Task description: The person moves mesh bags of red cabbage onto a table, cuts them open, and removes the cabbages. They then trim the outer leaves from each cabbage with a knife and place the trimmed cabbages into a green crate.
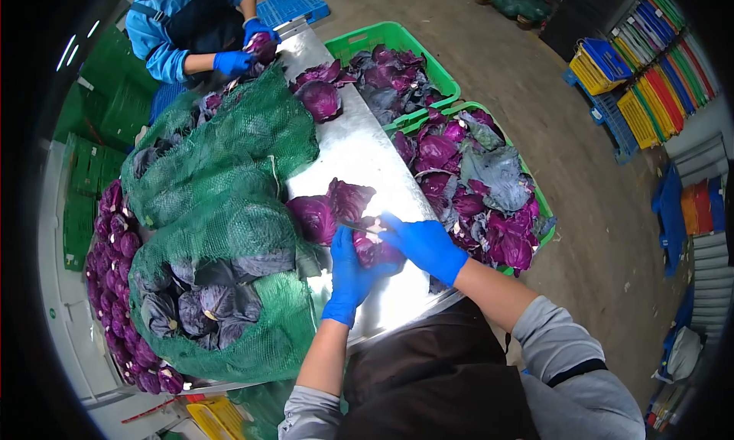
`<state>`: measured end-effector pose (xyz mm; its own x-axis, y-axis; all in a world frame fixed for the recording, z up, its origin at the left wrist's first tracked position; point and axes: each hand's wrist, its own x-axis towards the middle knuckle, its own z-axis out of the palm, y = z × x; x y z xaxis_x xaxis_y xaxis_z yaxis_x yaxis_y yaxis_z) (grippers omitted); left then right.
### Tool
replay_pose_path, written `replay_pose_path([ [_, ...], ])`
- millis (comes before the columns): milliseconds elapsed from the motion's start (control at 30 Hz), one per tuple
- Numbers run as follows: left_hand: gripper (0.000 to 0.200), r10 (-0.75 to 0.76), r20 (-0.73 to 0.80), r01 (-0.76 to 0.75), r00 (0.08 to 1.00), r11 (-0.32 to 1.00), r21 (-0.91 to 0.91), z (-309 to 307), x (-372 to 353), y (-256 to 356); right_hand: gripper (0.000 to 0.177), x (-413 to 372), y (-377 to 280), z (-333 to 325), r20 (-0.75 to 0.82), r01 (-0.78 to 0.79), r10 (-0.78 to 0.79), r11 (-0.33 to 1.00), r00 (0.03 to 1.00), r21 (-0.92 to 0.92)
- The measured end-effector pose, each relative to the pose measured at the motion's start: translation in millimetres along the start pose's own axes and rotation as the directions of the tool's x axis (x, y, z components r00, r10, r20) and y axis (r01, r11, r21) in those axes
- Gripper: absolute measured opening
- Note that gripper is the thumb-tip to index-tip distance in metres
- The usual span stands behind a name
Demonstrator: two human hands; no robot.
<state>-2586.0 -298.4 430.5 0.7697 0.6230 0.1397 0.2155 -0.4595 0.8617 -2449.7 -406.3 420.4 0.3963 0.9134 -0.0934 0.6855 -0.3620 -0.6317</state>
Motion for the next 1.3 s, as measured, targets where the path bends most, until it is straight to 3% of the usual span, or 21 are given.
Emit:
replay_pose_path([
  [67, 0.077, -0.052, 0.009, 0.052, 0.999, 0.998, 0.026, -1.8, -4.3, -0.8, 0.042, 7.1, 2.6, 6.1, -0.090, 0.033, -0.024, 0.995, 0.996, 0.098],
  [133, 0.088, -0.214, 0.084, 0.228, 0.973, 0.948, -0.222, -5.2, -4.2, 6.8, 0.036, 13.8, -6.3, -9.8, -0.047, 0.078, -0.077, 0.997, 0.996, 0.018],
  [167, 0.093, -0.249, 0.095, 0.257, 0.964, 0.962, -0.089, -5.4, -5.6, -2.5, 0.036, 16.0, -15.2, -20.1, -0.029, 0.091, -0.091, 0.996, 0.995, -0.010],
  [200, 0.093, -0.243, 0.097, 0.251, 0.965, 0.964, -0.088, -2.9, -9.3, -14.5, 0.036, 24.2, -4.8, -16.7, -0.035, 0.090, -0.090, 0.996, 0.995, -0.010],
  [267, 0.103, 0.091, 0.002, -0.090, 0.996, 0.983, 0.161, 6.7, -23.7, -30.5, 0.036, 42.7, 29.2, -10.4, -0.021, -0.034, 0.040, 0.973, 0.999, 0.227],
  [300, 0.108, 0.154, 0.021, -0.155, 0.988, 0.971, 0.184, 8.1, -30.7, -28.0, 0.042, 49.5, 26.5, -33.1, 0.120, -0.180, 0.139, 0.860, 0.983, 0.477],
  [333, 0.113, 0.212, 0.052, -0.218, 0.976, 0.954, 0.207, 6.9, -38.4, -26.3, 0.043, 40.6, 6.0, -63.2, 0.202, -0.258, 0.192, 0.887, 0.960, 0.383],
  [433, 0.112, 0.132, 0.055, -0.136, 0.990, 0.986, 0.091, 4.5, -42.0, -29.6, 0.047, 38.6, 37.6, -17.1, 0.045, -0.090, 0.078, 0.901, 0.996, 0.424],
  [500, 0.110, 0.107, 0.048, -0.108, 0.993, 0.994, 0.010, -2.3, -50.8, -31.4, 0.042, 37.7, 48.3, 8.9, -0.227, -0.150, 0.180, 0.978, 0.957, 0.145],
  [533, 0.110, 0.103, 0.056, -0.104, 0.993, 0.994, 0.016, -3.7, -55.6, -25.2, 0.042, 33.6, 61.8, 16.2, -0.225, -0.153, 0.185, 0.976, 0.957, 0.155],
  [600, 0.112, -0.165, 0.095, 0.189, 0.982, 0.894, -0.406, -3.9, -61.6, -8.3, 0.055, 21.0, 82.1, 8.9, -0.144, -0.317, 0.552, 0.652, 0.821, 0.689],
  [633, 0.113, -0.228, 0.092, 0.244, 0.969, 0.846, -0.475, -3.6, -61.4, -3.8, 0.055, 18.5, 80.8, 3.2, -0.148, -0.318, 0.552, 0.656, 0.820, 0.685],
  [667, 0.113, -0.229, 0.090, 0.243, 0.969, 0.842, -0.481, -1.6, -57.7, -3.1, 0.064, 11.2, 78.7, -0.8, -0.173, -0.462, 0.547, 0.808, 0.819, 0.366],
  [700, 0.112, -0.203, 0.035, 0.200, 0.979, 0.895, -0.399, -0.3, -55.4, -2.4, 0.076, -0.7, 63.0, -9.7, -0.187, -0.548, 0.537, 0.837, 0.822, -0.004],
  [767, 0.109, -0.147, -0.045, 0.126, 0.988, 0.943, -0.308, 4.4, -52.5, -7.6, 0.089, -23.7, 11.9, -27.4, -0.132, -0.168, 0.189, 0.973, 0.973, 0.156],
  [800, 0.109, -0.145, -0.047, 0.124, 0.988, 0.944, -0.306, 4.7, -49.3, -7.2, 0.085, -26.2, 13.0, -5.7, -0.120, -0.098, 0.111, 0.989, 0.986, 0.109],
  [867, 0.107, -0.171, -0.040, 0.158, 0.984, 0.963, -0.220, 5.3, -46.4, -5.9, 0.081, -39.1, -12.2, -8.4, -0.024, -0.064, 0.066, 0.996, 0.998, 0.067],
  [1000, 0.106, -0.155, -0.049, 0.149, 0.987, 0.983, -0.107, 5.3, -44.0, -9.5, 0.074, -41.5, -13.1, 5.9, -0.027, -0.075, 0.077, 0.996, 0.997, 0.048],
  [1067, 0.101, -0.145, -0.041, 0.138, 0.989, 0.982, -0.132, 5.5, -40.5, -1.3, 0.070, -38.4, -17.1, 1.5, 0.018, -0.049, 0.051, 0.996, 0.999, -0.076],
  [1167, 0.093, -0.110, -0.081, 0.101, 0.991, 0.989, -0.104, 9.3, -40.4, 3.0, 0.066, -31.8, -24.3, -6.5, 0.081, -0.118, 0.117, 0.993, 0.990, 0.007],
  [1300, 0.074, -0.052, -0.156, 0.057, 0.986, 0.998, 0.025, 17.7, -42.0, -1.6, 0.063, -33.8, -16.2, 9.2, -0.021, -0.119, 0.118, 0.990, 0.993, -0.072],
])
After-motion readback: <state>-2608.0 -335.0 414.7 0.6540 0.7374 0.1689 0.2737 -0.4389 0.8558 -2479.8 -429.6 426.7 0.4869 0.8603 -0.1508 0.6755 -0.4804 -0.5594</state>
